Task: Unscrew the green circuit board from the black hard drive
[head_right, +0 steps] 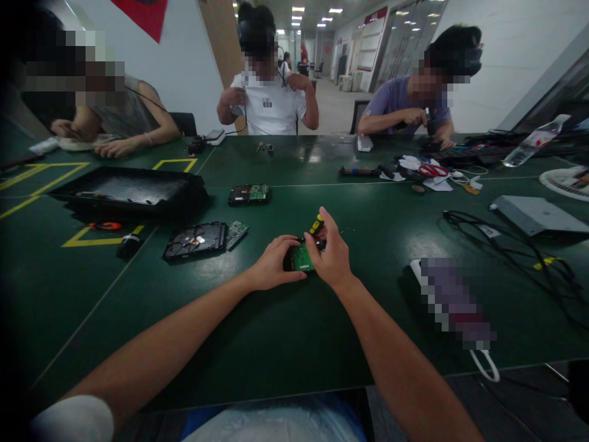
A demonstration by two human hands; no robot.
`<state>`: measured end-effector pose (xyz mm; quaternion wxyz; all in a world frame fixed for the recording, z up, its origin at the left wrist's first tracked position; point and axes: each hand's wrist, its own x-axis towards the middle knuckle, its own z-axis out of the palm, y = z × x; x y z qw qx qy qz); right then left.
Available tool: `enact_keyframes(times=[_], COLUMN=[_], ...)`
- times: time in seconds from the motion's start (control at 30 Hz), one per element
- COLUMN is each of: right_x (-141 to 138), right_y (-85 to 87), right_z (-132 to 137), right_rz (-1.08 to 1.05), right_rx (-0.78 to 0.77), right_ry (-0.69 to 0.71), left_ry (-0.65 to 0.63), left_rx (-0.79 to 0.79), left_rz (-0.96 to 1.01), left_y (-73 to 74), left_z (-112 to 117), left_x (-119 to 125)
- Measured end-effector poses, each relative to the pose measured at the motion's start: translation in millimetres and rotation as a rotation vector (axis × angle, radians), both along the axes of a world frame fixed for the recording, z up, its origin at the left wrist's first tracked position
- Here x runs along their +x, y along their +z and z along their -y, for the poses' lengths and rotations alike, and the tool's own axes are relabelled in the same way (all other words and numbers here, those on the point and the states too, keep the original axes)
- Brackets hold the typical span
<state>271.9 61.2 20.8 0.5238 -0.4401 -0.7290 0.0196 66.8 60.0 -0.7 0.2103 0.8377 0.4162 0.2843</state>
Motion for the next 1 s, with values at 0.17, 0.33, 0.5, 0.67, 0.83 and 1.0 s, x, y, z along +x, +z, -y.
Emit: enact_keyframes(times=[0.17,0.33,0.5,0.67,0.83,1.0], right_x=[0.0,-0.4,-0.1,2.7,2.5,1.4], right_y=[-0.2,-0.4,1.1,1.0,-1.4,-1.6], right_z=[-0.1,0.8,1.5,0.6,-0.3,-0.5], right_rz=[0.003,-0.005,0.005,0.001,-0.006,-0.022], right_rx=[-0.007,-0.010,-0.021,-0.010,-0.002,0.002], right_ry=[0.004,0.014,0.007,0.009,0.019,0.035], left_ry=[0.005,0.004,-0.001,-0.033,-0.047,-0.051], left_rx=[-0.002,-0.001,-0.004,-0.004,0.027,0.032], left_rz=[0.007,-0.004,0.007,0.046,0.084,0.100], left_y=[-0.7,-0.6,0.0,3.2,4.3,2.4], left_z=[0.0,-0.1,0.0,1.1,1.9,1.3], left_x=[-0.3,-0.8,-1.7,-3.0,-2.8,-2.1])
